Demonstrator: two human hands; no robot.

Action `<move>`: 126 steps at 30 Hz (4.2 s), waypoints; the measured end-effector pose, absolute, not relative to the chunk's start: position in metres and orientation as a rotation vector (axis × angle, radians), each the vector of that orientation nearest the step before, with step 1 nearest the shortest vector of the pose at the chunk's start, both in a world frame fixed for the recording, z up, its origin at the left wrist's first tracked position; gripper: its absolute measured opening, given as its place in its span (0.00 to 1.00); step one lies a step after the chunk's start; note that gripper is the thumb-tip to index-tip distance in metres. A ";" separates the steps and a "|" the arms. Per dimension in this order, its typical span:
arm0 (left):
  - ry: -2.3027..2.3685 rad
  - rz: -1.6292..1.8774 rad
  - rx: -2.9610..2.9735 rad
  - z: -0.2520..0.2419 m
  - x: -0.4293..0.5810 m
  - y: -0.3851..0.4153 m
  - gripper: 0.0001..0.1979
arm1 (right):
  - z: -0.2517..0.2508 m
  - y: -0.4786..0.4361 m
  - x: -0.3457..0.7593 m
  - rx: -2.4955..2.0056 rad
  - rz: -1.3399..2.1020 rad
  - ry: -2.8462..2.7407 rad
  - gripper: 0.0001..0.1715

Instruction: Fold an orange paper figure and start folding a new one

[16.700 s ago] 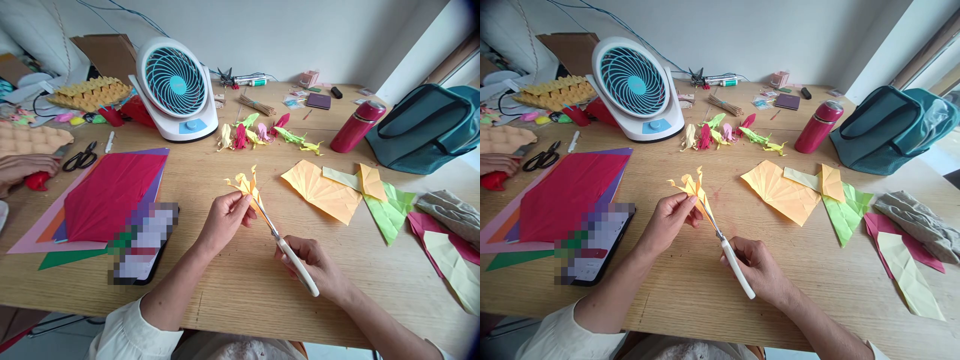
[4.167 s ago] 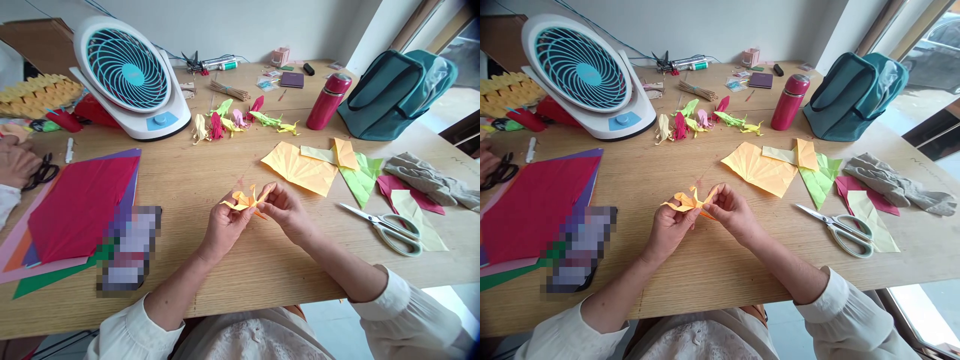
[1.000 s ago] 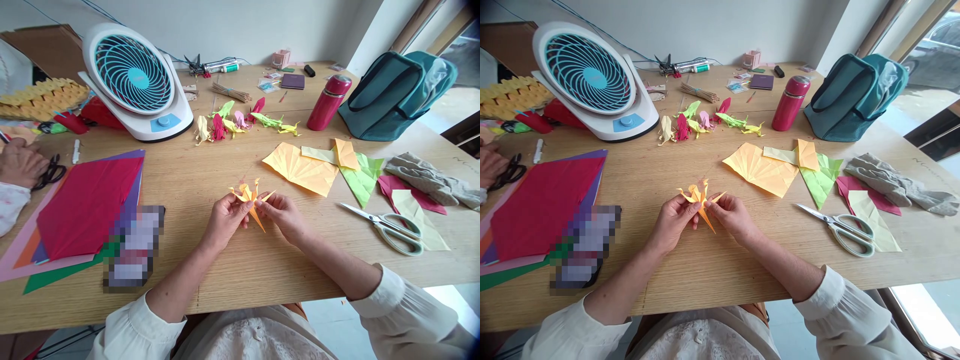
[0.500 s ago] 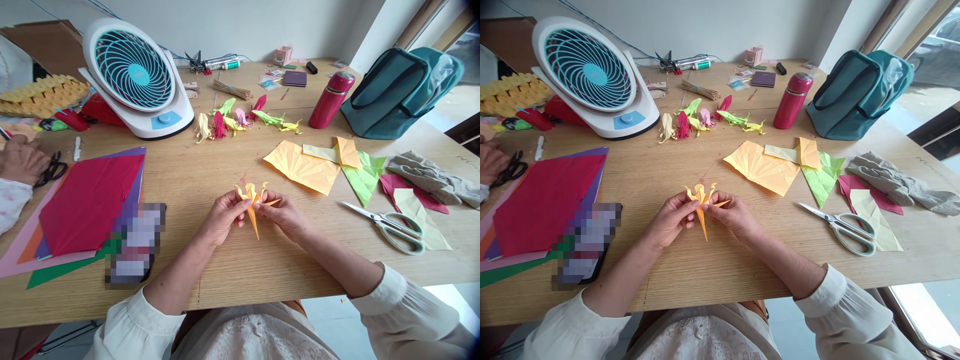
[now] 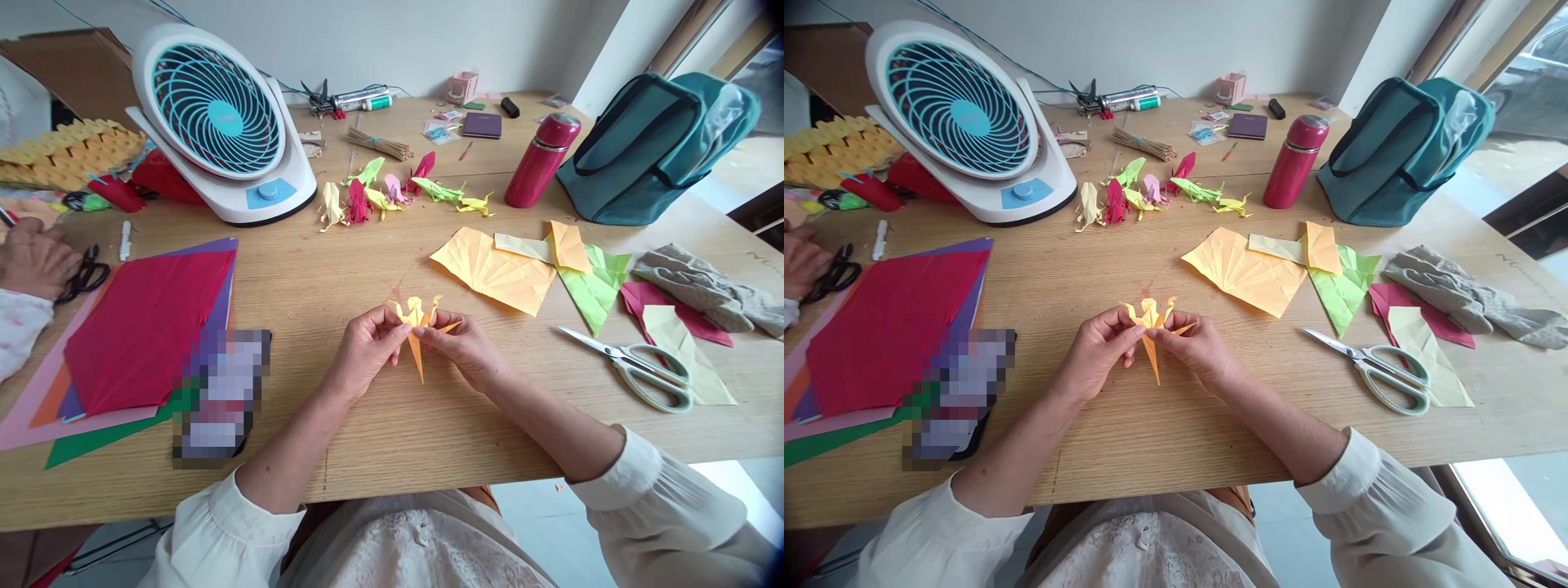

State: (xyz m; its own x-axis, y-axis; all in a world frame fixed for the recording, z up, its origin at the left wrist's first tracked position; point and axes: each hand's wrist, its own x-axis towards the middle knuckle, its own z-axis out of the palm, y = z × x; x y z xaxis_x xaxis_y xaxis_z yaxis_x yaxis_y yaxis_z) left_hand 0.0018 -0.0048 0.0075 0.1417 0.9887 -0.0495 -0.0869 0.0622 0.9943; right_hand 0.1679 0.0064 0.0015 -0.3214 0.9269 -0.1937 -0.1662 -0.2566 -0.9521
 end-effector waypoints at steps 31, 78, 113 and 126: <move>1.234 1.357 2.358 0.006 0.001 -0.017 0.06 | 0.012 -0.005 0.163 -0.959 1.841 -0.718 0.22; 1.013 1.463 0.783 0.008 0.044 -0.023 0.16 | -0.002 -0.009 0.153 -0.857 1.706 -0.726 0.17; 1.066 1.383 0.934 -0.010 0.033 -0.016 0.14 | -0.005 -0.001 0.159 -0.938 1.333 -1.164 0.19; 1.179 1.123 1.267 0.015 -0.013 0.001 0.15 | 0.002 0.009 0.176 -0.961 1.234 -1.454 0.19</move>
